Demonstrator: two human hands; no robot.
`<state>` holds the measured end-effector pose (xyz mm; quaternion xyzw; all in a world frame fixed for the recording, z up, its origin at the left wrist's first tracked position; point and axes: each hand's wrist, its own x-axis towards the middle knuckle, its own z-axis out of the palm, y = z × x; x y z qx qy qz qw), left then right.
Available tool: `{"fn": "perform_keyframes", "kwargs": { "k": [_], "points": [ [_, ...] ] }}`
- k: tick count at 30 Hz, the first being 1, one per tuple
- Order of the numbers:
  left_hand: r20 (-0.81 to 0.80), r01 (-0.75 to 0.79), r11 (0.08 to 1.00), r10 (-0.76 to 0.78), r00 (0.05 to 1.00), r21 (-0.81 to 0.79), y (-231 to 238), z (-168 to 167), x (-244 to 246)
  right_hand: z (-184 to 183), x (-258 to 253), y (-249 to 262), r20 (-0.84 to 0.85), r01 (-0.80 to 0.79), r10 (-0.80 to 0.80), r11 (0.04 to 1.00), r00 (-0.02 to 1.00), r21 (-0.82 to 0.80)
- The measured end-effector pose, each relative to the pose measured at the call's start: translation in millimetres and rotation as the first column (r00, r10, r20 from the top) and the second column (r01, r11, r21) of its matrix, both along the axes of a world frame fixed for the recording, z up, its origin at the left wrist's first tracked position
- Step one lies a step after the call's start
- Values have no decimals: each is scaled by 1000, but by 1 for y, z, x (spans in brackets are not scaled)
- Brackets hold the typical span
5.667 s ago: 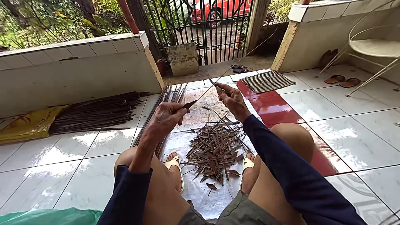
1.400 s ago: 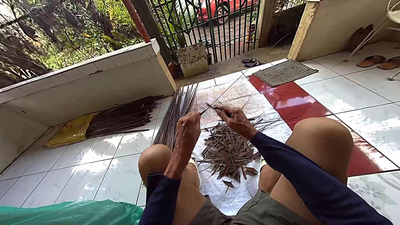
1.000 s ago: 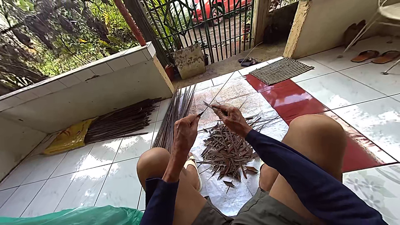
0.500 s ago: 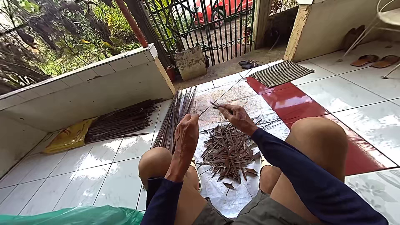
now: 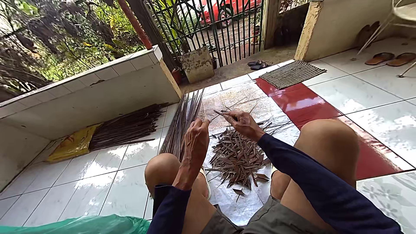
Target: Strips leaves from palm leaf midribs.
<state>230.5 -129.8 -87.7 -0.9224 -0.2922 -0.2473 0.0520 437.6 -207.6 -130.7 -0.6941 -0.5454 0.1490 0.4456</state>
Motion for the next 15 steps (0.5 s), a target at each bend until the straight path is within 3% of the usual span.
{"fn": "perform_keyframes", "kwargs": {
  "k": [4,10,13,15],
  "points": [
    [6,-5,999,6,1000,-40,3,0,-4,-16,30,4,-38,99,-101,994,994,-48],
    [128,-28,985,50,990,-169,10,7,-6,-17,45,1,-119,384,-375,922,919,57],
    [244,27,903,87,966,-429,13,12,-2,-15,35,3,-293,300,-264,950,919,88],
    [333,130,790,99,938,-600,14,10,4,-8,19,5,-360,197,-146,974,922,112]
  ]
}}
